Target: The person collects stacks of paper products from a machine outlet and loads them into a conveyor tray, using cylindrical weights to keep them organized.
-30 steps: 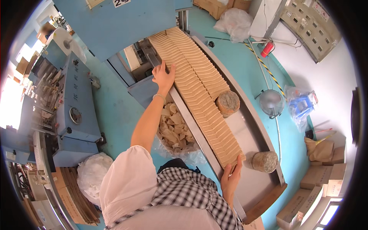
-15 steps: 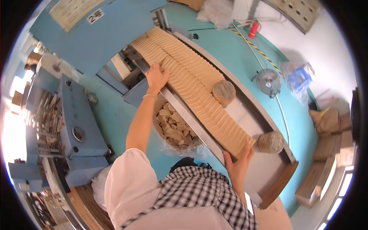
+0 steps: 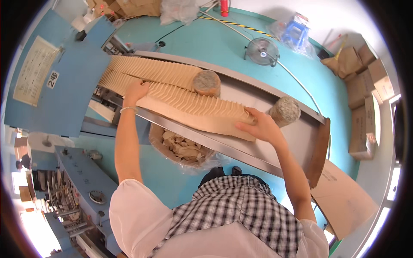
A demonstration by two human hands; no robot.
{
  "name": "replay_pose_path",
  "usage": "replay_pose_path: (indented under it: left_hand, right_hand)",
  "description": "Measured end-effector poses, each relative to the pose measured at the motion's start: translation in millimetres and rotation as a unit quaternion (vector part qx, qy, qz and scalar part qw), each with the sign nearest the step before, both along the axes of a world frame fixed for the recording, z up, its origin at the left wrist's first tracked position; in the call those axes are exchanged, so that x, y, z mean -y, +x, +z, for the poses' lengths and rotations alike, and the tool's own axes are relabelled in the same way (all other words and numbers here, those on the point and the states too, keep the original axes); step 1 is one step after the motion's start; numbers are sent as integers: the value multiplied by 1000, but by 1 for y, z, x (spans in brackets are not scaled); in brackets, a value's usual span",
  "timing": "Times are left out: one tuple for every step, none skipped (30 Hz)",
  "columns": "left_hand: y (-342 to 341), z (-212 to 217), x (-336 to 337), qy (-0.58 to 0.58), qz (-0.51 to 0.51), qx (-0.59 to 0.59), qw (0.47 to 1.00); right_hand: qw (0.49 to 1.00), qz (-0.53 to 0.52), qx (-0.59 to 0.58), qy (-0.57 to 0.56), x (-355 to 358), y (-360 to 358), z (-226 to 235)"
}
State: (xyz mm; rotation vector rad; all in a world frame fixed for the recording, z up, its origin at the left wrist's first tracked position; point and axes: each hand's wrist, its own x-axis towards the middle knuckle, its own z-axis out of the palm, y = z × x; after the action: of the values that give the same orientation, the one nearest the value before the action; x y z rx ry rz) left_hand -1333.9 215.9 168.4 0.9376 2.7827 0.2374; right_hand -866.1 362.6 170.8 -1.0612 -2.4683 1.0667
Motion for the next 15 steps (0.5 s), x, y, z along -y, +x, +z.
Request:
replay_pose_path:
  left_hand:
    - [0,2,-3,-41,-21,-5,999]
    - [1,2,-6,-82,-42,-10,996]
    - [6,1,-8,-101,-54,-38,993]
    - [10,1,-12,-99,-56,-36,993]
    - [14,-1,-16,-146,-92,-3,985]
    - [25,0,-24,-191,-130,32,972]
    - [41,0,-27,-191,-129,34,972]
    - [66,0,-30,-199,-139,4,970]
    - [89,-1,-35,-204,-151,-25,967]
    - [99,-6,-35,-197,-168,-6,966]
    - [109,-12,-34,-190,-184,14,964]
    - [129,-1,-33,-132,-188,52,972]
    - [149,12,-25,-73,-190,87,975]
    - [159,10,-17,-70,-181,88,977]
    - [168,8,-6,9,-200,120,972]
  right_hand:
    - [997,19,55,-57,-5,2,9]
    - [987,39,110,-115,-7,7,16]
    - [987,35,111,-113,-8,14,18]
    - [979,66,155,-118,-10,23,20]
    - [967,98,199,-123,-13,33,21]
    - [967,93,203,-123,-15,48,25]
    - [954,98,251,-133,-14,63,29]
    - [938,103,299,-142,-15,81,30]
    - [928,86,321,-167,-19,104,27]
    - [918,77,340,-190,-27,126,23]
    - [915,61,356,-178,-34,149,23]
    - [913,42,370,-170,-39,168,23]
    - [894,19,428,-130,-38,176,34]
    - [872,-3,483,-86,-38,179,51]
    - [873,6,482,-80,-41,178,60]
